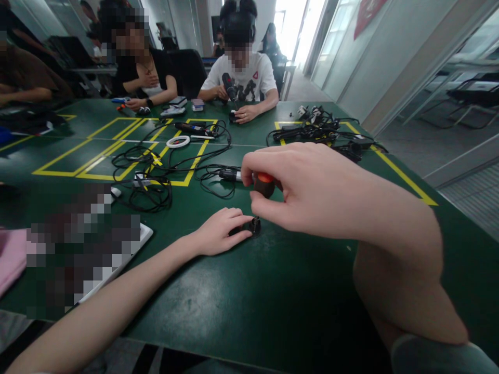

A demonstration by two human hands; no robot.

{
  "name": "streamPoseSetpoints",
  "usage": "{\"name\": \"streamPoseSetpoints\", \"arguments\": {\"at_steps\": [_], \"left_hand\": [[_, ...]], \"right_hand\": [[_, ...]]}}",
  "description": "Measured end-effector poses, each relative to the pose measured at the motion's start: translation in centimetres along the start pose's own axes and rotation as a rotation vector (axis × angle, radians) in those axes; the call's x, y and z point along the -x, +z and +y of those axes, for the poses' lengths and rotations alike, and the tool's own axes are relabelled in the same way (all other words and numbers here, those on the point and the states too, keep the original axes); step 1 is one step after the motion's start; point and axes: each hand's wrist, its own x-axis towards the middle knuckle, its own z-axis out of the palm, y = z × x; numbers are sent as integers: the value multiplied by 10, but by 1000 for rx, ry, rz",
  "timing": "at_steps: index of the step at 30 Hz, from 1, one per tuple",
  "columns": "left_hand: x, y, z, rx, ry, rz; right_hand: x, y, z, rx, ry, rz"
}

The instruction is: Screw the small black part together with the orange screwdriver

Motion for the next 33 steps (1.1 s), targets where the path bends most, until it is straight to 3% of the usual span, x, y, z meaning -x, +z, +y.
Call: {"name": "streamPoseSetpoints", "arguments": {"at_steps": [11, 19, 33], "left_hand": [[0, 2, -2, 0, 2, 7], [-1, -2, 2, -21, 11, -3], [-1, -1, 1, -25, 18, 5]], "right_hand": [[1, 1, 1, -15, -26, 15], [-5, 3, -2, 78, 103, -5], [-4, 2, -1, 94, 82, 14]]}}
